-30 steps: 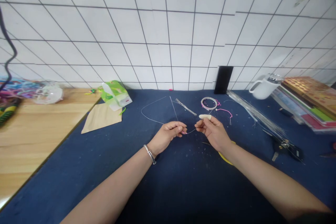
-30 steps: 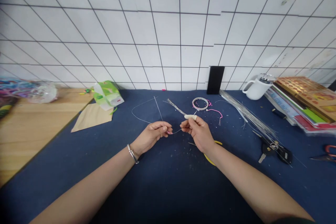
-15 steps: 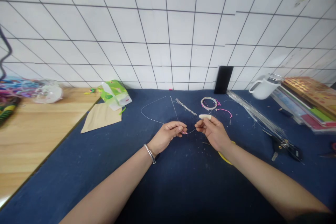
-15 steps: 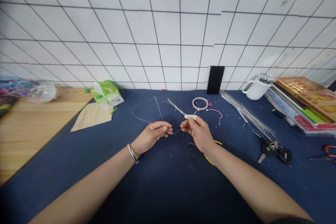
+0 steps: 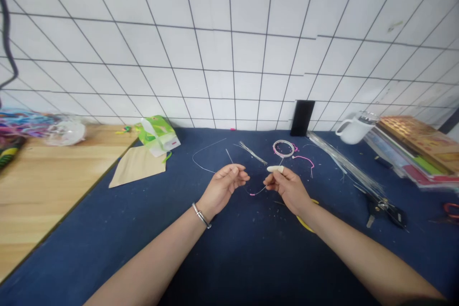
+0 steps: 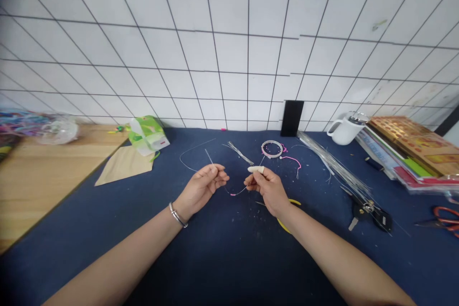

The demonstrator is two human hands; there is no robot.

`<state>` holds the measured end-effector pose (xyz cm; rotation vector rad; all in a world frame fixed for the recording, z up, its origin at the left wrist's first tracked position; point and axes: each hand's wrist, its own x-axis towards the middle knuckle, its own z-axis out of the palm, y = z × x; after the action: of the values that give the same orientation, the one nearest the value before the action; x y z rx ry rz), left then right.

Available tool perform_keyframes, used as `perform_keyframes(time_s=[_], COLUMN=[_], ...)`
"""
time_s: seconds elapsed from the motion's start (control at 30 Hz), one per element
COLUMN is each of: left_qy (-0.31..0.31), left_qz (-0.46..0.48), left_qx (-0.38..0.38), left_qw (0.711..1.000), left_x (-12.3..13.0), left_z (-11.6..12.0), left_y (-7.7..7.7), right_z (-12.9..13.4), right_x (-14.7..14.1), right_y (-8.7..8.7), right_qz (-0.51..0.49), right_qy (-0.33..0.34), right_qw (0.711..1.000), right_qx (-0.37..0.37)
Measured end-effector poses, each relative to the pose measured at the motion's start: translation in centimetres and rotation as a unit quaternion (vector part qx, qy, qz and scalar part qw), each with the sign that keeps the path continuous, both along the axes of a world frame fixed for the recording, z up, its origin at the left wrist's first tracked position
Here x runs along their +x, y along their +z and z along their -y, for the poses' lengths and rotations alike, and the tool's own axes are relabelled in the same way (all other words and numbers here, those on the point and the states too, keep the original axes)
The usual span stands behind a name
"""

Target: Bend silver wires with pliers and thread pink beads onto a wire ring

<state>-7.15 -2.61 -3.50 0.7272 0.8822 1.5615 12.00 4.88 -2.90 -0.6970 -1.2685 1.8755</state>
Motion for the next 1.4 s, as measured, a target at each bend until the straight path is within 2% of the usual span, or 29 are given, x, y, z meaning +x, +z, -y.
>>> perform_keyframes(time_s=[0.23, 0.43, 0.6, 0.73, 0.83, 1.1, 1.23, 1.4], left_qy=[0.047, 0.061, 0.059, 0.054, 0.042, -0.004, -0.028, -0.018], left_qz=[0.063, 0.093, 0.158, 0.184, 0.184, 0.149, 0.13, 0.124], left_qx=[0.051, 0.088, 0.111, 0.139, 0.138, 0.083, 0.075, 0.076], left_qw=[0.996, 0.99, 0.979, 0.972, 0.972, 0.985, 0.988, 0.989], left_x=[-0.8, -1.6, -3.6, -5.8, -7.1, -8.4, -8.4, -8.8], left_z=[0.2, 0.5, 0.8, 1.6, 2.3, 1.9, 1.5, 1.6], left_y=[1.6, 2.5, 4.1, 4.9, 4.5, 1.3, 0.7, 0.4], right_z=[0.3, 0.8, 1.0, 0.9, 0.9, 0.4, -0.2, -0.2], right_x=[-0.7, -2.5, -4.8, -6.6, -7.7, -9.2, -9.3, -9.5], right_y=[1.2, 3.5, 5.2, 5.4, 5.0, 2.4, 1.4, 1.4], right_qz=[-0.054, -0.134, -0.203, -0.234, -0.237, -0.158, -0.149, -0.158], right_qy=[-0.023, -0.038, -0.042, -0.029, -0.018, 0.008, 0.014, 0.012], right_qw=[0.997, 0.986, 0.974, 0.967, 0.967, 0.984, 0.984, 0.982], right_qx=[-0.057, -0.087, -0.087, -0.091, -0.097, -0.084, -0.096, -0.1])
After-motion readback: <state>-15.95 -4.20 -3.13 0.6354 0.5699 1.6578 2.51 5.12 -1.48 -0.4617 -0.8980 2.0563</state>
